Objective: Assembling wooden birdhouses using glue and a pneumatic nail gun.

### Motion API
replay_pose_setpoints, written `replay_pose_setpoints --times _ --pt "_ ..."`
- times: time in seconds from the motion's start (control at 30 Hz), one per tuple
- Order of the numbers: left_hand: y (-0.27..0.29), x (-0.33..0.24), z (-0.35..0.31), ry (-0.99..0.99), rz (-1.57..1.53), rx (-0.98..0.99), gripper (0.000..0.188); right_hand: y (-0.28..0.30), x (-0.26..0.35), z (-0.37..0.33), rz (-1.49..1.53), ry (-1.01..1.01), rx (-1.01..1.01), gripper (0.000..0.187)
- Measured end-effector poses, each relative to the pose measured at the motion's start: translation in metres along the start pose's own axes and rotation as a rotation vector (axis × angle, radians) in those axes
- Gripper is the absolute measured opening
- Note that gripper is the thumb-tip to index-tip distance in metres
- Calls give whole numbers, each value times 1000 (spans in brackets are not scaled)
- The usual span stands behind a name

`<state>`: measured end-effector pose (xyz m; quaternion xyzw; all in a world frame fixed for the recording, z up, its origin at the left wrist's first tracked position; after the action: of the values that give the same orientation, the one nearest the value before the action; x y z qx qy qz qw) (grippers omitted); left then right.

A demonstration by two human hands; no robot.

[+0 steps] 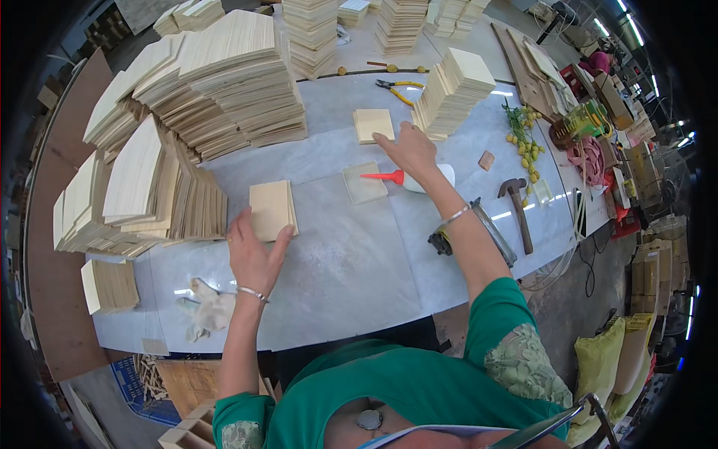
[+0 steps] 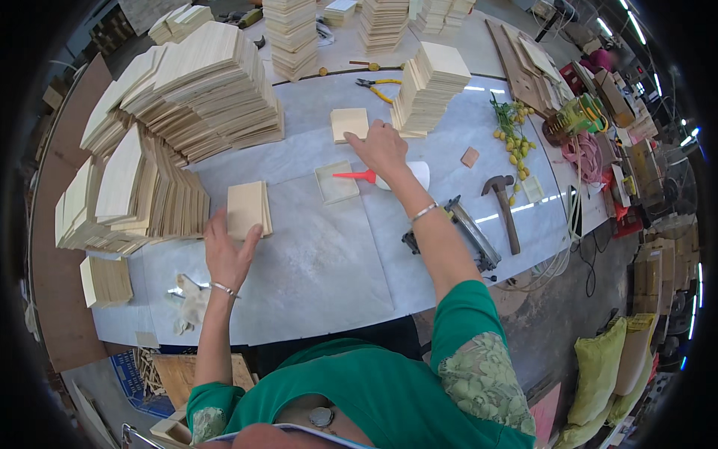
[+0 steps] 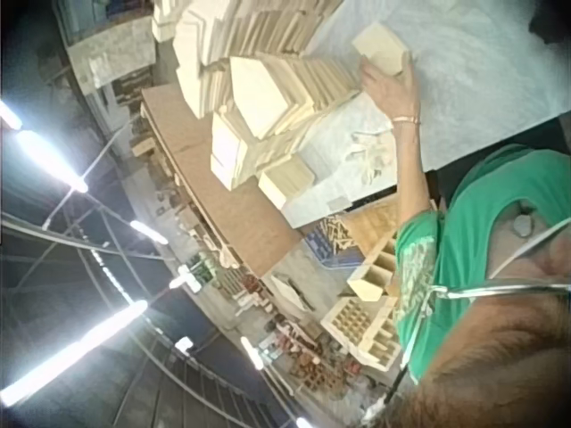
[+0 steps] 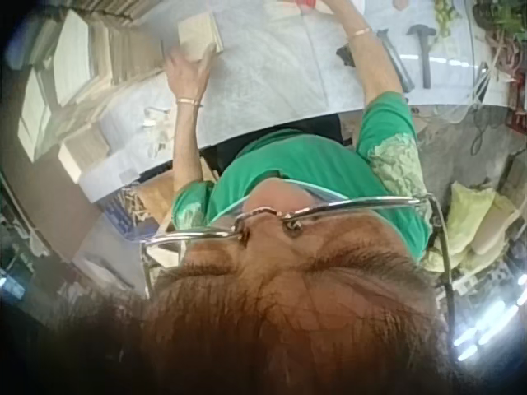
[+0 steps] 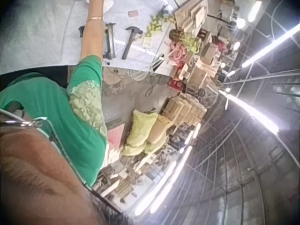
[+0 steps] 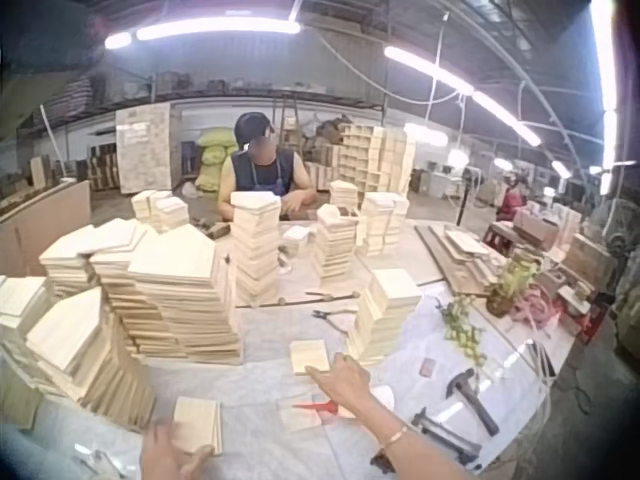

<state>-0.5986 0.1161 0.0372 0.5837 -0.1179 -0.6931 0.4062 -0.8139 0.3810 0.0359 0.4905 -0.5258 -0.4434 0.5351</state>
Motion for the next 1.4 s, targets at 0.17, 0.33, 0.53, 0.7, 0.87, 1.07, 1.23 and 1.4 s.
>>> replay_pose_setpoints --times 0.17,0.33,0.53,0.7,0.87,1.07,1.23,1.4 --pt "-35 3 29 -26 254 62 86 -30 15 37 -81 -28 7 84" --pt "-31 28 32 40 181 39 83 -25 20 46 -117 -28 33 83" --pt "-19 33 28 27 101 5 91 -23 -4 51 -56 -7 -67 61" --pt "-14 36 16 31 42 -70 94 2 -16 7 573 -23 63 26" --pt "-5 1 0 -41 -79 -138 86 18 -20 -76 1169 -92 207 16" --pt "-35 -10 -44 324 -982 -19 33 15 -11 -136 1460 -128 278 16" --pt "-61 -12 -69 454 -1106 193 21 8 19 -149 1510 -39 316 15" --pt "-66 -19 -72 261 -918 432 18 5 39 -162 1405 6 377 16"
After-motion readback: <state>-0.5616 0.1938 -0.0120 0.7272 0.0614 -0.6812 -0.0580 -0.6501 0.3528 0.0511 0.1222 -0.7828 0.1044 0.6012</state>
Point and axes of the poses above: each hand's wrist, its own z-axis towards the middle knuckle, its own y-axis out of the back of the hand, x = y × z, the point moved 5 cm from there along z, towards the middle knuckle, and after that the axes turned 13 degrees about -z, right-handed, at the moved point
